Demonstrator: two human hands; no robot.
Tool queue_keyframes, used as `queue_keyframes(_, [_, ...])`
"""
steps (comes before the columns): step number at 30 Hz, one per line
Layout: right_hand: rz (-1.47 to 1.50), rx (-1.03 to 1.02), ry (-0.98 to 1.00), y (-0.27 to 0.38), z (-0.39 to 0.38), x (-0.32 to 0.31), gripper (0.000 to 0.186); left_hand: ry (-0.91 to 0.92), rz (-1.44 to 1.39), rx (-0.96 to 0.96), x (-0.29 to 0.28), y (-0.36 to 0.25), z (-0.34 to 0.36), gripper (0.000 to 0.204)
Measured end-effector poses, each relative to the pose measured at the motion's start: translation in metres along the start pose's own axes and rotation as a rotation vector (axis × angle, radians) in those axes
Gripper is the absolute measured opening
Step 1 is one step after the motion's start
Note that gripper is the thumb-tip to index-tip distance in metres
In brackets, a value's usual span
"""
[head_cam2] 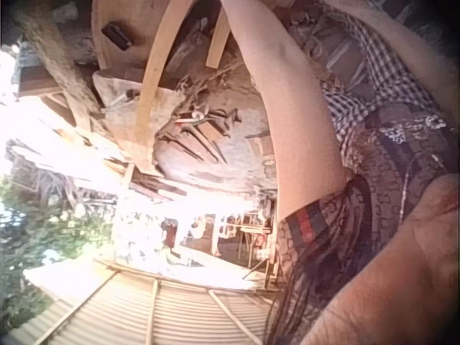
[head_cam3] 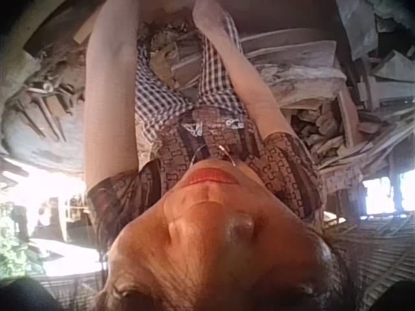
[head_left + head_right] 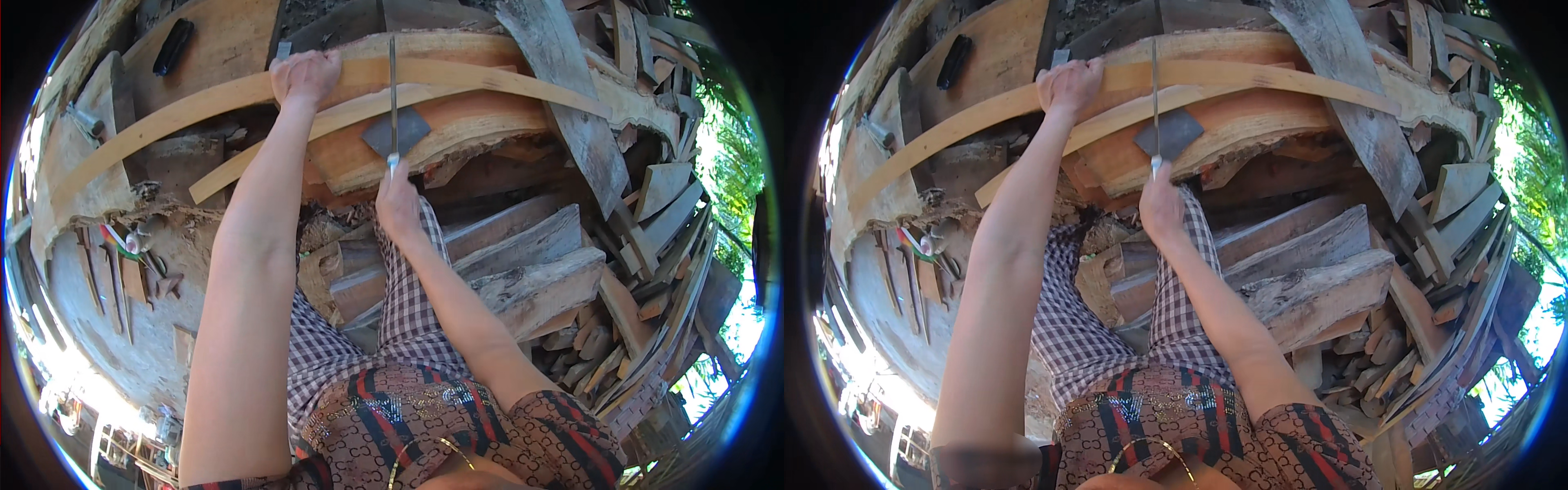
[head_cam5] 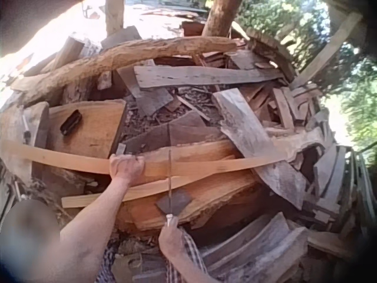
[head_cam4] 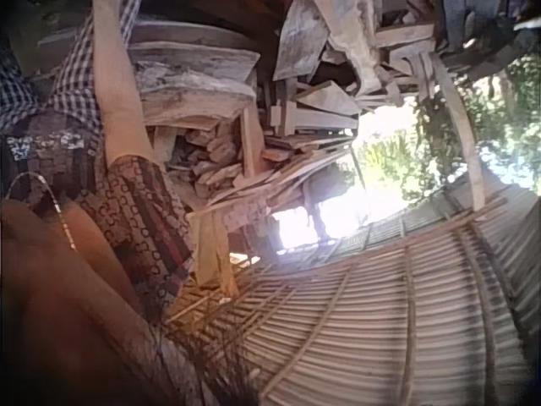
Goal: The recorder uses a hand saw to cut a strip of wood while balancing on lumber in a workshop.
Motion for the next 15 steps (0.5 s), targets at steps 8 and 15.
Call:
queue_keyframes(8, [-0.028,-0.026,-0.053,0.011,0.049,0.003,0.029,-0.031,-0.028,0.016,0.000,0.000,0.000,0.056])
queue_keyframes(15, [0.150,-0.149,-0.198,0.003,0.002,0.008,0.026,-0.087,-0.174,0.074,-0.021,-0.005,-0.004,0.049])
Point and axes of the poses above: each hand's wrist, its own z-axis towards the middle knuckle, its own x-axis out of the palm, y = z × x, the point moved 9 cm from there along z, towards the middle knuckle, and after that the axes turned 5 degrees about -y, right-handed, at the moved point
